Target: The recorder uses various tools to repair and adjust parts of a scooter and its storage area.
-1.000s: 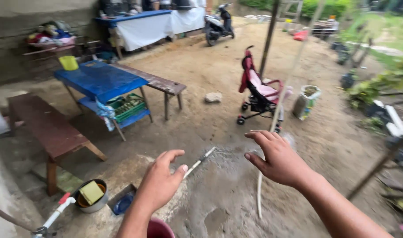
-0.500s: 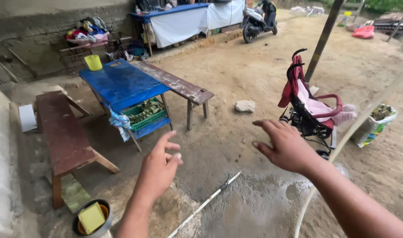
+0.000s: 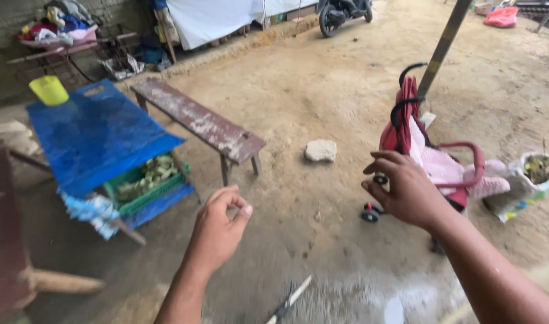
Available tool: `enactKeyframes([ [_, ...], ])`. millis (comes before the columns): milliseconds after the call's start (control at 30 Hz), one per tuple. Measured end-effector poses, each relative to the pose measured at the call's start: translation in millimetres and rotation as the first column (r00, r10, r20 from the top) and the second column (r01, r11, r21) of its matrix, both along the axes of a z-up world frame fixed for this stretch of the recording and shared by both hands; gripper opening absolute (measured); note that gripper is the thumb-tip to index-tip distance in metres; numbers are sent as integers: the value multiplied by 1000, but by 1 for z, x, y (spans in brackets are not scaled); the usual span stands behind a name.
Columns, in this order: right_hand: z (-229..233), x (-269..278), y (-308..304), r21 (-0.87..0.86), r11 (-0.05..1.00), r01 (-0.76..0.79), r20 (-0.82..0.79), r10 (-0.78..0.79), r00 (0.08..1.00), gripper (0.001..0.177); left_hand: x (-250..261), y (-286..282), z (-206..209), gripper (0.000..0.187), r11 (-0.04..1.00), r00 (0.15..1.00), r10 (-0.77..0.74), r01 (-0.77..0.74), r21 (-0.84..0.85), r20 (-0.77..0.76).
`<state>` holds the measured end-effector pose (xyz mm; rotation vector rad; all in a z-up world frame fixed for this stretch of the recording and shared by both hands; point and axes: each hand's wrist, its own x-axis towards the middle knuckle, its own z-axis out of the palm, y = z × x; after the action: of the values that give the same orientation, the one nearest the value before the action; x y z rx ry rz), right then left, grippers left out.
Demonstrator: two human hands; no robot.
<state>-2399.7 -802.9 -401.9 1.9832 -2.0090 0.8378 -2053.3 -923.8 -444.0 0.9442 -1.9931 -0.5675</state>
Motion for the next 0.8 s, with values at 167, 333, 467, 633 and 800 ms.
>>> enactKeyframes([
  [167,15,-94,-111,124,992,34,82,-44,996,32,-99,-104,13,17,989,999,5,-10,150,33],
  [333,14,-169,-242,85,996,-1,77,-5,997,37,-180,-219,29,21,945,996,55,-74,319,67],
  [467,15,-221,-361,91,996,-18,78,11,997,40,-239,-340,4,35,953,995,82,-95,287,56],
  [633,22,-298,-521,127,992,19,39,-25,999,40,-318,-503,14,46,897,977,132,-190,399,167],
  [800,16,-381,-650,115,993,24,95,-35,995,44,-395,-637,23,44,942,995,65,-85,325,72],
])
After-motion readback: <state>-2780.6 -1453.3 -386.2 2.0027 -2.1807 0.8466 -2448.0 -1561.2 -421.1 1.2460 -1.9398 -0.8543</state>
